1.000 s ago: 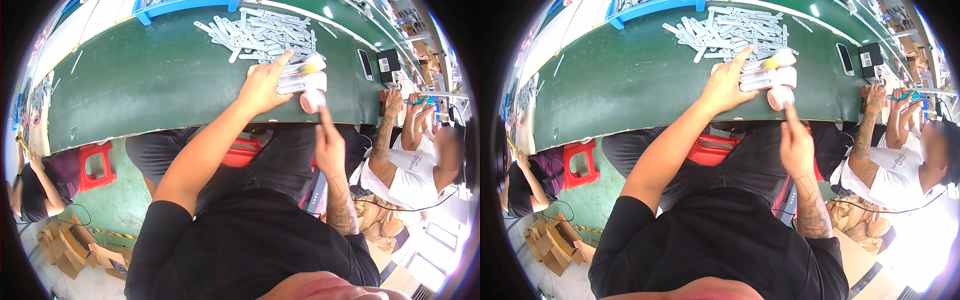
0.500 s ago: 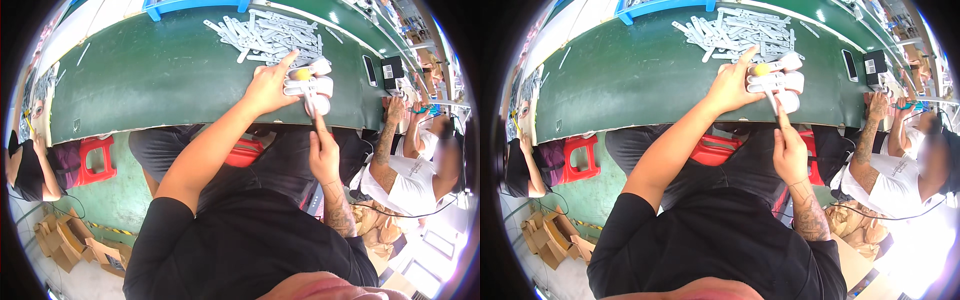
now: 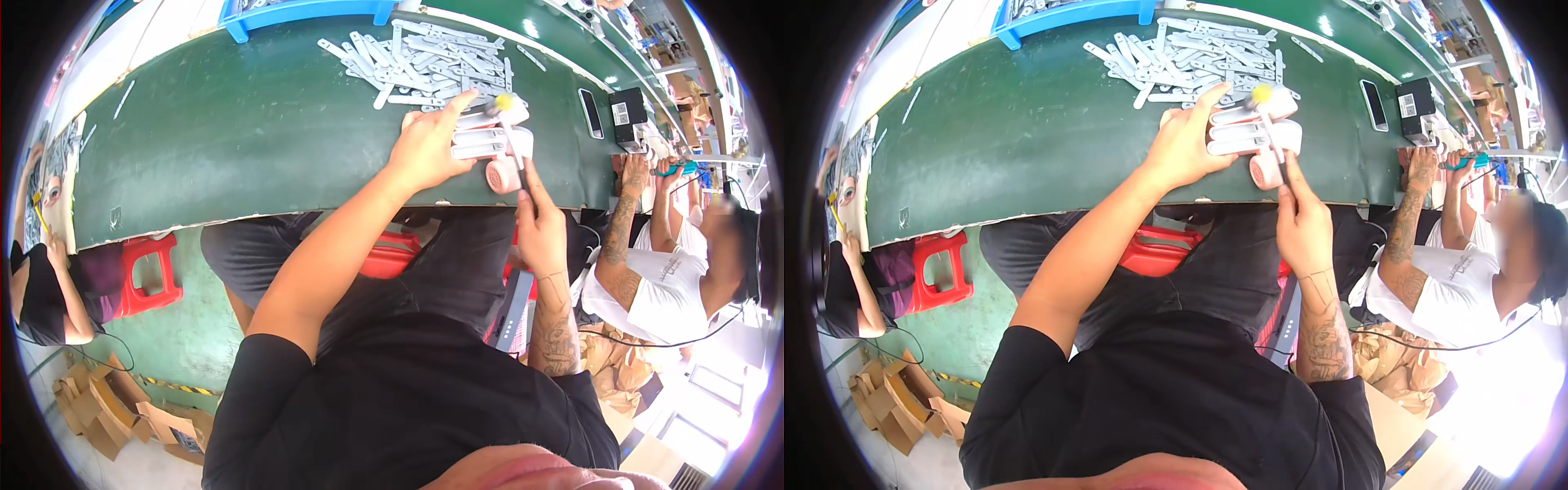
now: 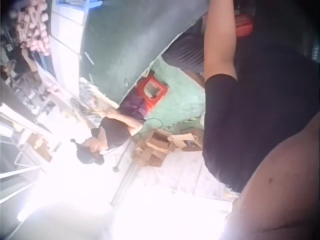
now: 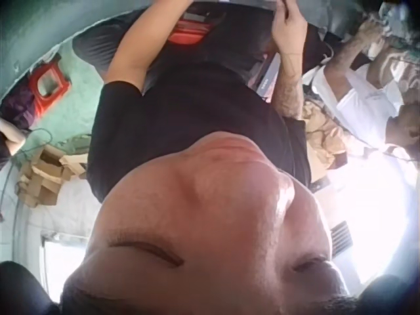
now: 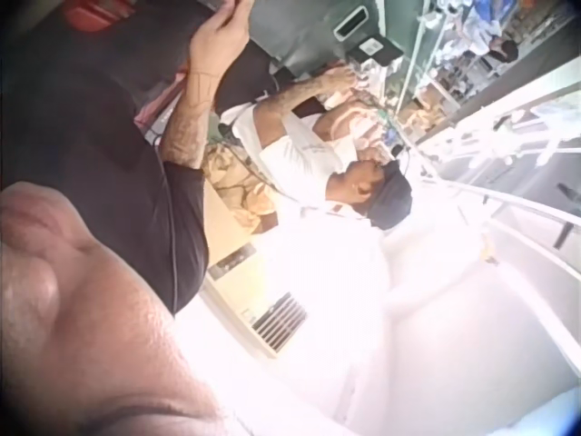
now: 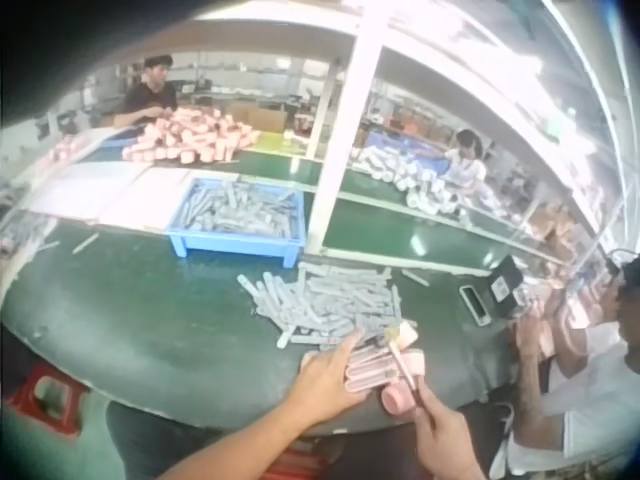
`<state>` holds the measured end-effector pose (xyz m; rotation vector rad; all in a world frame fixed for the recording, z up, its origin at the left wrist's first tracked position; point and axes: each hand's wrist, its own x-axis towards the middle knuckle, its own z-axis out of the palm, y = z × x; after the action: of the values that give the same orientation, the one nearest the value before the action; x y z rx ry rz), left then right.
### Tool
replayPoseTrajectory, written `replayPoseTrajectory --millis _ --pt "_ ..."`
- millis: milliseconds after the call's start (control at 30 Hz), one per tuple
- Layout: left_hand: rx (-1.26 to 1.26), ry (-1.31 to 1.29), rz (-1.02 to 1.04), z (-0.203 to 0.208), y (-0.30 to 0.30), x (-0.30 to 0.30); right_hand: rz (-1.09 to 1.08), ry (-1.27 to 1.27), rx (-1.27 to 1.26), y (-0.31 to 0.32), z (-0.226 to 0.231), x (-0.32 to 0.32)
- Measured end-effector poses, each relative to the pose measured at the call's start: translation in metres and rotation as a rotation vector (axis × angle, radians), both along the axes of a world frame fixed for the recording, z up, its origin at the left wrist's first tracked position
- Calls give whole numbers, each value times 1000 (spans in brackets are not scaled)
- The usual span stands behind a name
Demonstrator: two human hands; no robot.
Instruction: Assembling components of handheld electric fans using a small hammer and battery parts at an assembly line.
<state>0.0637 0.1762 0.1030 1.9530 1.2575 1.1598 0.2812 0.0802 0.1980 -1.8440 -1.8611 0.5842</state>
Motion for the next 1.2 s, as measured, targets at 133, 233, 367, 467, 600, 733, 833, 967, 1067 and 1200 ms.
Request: replayPoseTrajectory --millis 133,233,367,467,600,733,833,967,1067,1200 --pt "32 -16 1 0 2 2 137 -108 183 1 -12 8" --pt "25 0 30 -3 3 -3 49 -40 -2 1 6 -1" --pt "47 -19 27 -4 0 -1 60 79 92 -12 10 -12" --pt "11 -36 12 -2 1 0 210 -88 29 -9 -8 -18" --pt "-17 -21 11 1 -1 -4 168 21 205 -10 -4 -21" --pt "-47 -23 -10 3 -2 -4 183 -23 77 -7 -9 -8" --pt "-63 -15 -6 2 -3 -8 26 250 21 -1 -16 1" --pt "-33 100 -26 10 -3 -4 -106 346 438 46 -38 58" --pt "22 135 33 12 -7 -4 -344 241 379 67 -41 84" --pt "87 259 19 21 -1 15 -343 395 446 70 -77 106"
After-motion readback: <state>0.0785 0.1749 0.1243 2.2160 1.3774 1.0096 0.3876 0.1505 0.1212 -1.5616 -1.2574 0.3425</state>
